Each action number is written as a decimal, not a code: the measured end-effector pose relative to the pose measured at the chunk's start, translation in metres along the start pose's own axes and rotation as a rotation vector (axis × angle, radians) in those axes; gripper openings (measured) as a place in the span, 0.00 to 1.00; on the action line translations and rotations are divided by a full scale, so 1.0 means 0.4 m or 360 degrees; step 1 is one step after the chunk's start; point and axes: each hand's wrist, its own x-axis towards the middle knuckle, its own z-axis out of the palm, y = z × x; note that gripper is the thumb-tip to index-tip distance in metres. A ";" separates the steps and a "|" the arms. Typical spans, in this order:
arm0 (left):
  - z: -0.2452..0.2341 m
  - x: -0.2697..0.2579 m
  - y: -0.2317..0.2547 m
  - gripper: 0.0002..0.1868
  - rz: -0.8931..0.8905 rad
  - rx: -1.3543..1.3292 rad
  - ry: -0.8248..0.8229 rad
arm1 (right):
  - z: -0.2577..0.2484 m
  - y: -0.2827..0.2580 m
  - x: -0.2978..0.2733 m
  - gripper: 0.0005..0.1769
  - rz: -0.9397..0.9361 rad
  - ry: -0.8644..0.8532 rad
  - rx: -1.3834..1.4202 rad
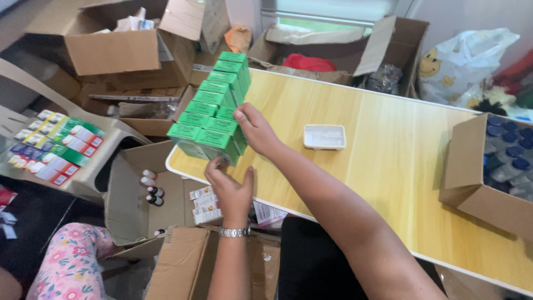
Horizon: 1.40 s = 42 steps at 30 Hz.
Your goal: The person opens green medicine boxes, removes vials and paper inserts, places them into small white plastic trays, and stacks the closed boxes. The person also handles vials from a larger cardboard box and arranges them in trays on the table.
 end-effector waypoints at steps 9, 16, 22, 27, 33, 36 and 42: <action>-0.001 -0.030 0.058 0.43 0.0062 -0.0078 0.0020 | -0.087 -0.076 -0.068 0.28 -0.0322 0.0008 -0.0201; 0.126 -0.150 0.226 0.42 0.0304 -0.0108 -0.0603 | -0.393 -0.153 -0.209 0.24 0.0057 -0.0259 -0.1518; 0.249 -0.125 0.254 0.41 -0.0127 -0.0688 -0.0620 | -0.556 -0.201 -0.325 0.31 0.0092 -0.0162 -0.1596; 0.328 -0.128 0.296 0.42 -0.0247 -0.0963 -0.0737 | -0.582 -0.201 -0.422 0.25 0.0410 0.0239 -0.0920; 0.374 -0.200 0.386 0.36 -0.0270 -0.1426 -0.1032 | -0.630 -0.207 -0.546 0.28 0.0339 0.0250 -0.0362; 0.388 -0.202 0.403 0.35 -0.0302 -0.1357 -0.1046 | -0.666 -0.215 -0.552 0.28 -0.0089 0.0245 -0.0451; 0.398 -0.205 0.366 0.33 -0.0261 -0.1479 -0.0901 | -0.669 -0.211 -0.547 0.15 0.0405 0.0070 -0.0023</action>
